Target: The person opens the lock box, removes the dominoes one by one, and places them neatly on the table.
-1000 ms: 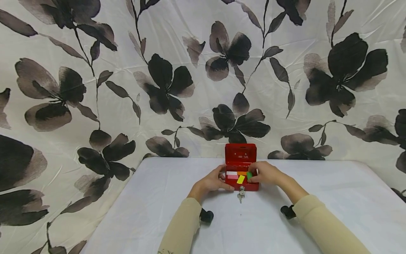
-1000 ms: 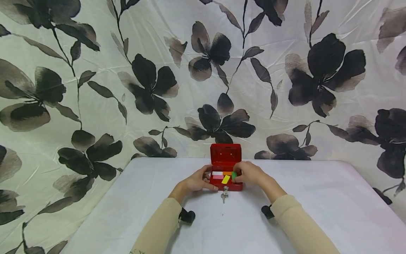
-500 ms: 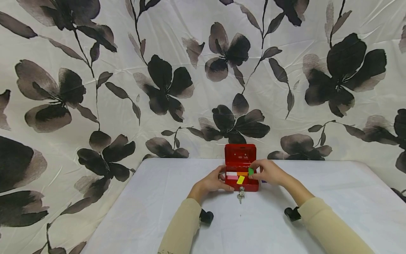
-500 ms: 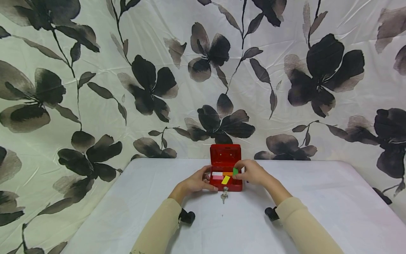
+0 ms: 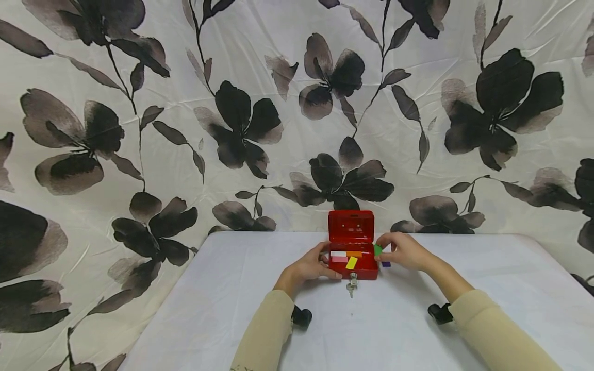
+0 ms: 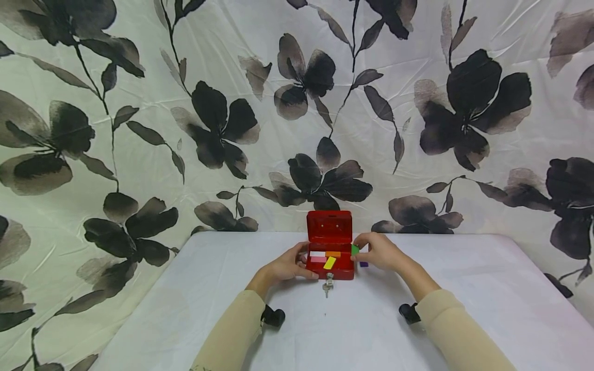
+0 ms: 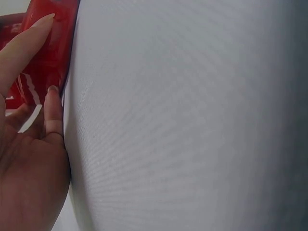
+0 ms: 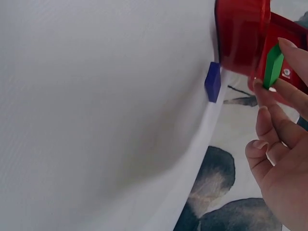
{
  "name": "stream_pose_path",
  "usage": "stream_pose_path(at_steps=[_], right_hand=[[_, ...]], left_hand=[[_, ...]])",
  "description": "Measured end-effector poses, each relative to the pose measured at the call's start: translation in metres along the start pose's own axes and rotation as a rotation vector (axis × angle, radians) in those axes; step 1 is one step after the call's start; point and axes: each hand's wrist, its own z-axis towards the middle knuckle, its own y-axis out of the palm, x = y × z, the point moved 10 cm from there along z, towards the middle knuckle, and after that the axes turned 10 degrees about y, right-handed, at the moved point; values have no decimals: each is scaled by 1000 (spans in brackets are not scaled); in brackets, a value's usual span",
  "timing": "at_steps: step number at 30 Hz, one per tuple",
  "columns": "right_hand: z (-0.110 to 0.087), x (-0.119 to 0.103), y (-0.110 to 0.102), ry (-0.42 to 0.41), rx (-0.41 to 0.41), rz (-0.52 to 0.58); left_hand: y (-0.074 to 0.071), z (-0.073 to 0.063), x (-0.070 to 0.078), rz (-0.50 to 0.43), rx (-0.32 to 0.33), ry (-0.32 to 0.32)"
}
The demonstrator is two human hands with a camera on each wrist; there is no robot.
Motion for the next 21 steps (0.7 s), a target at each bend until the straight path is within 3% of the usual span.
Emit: stream_pose_path(at_steps=[21], right_hand=[[-8,33,-7,-23,-2,-59]], left_hand=[[-1,3,-4,-4,-2,-10]])
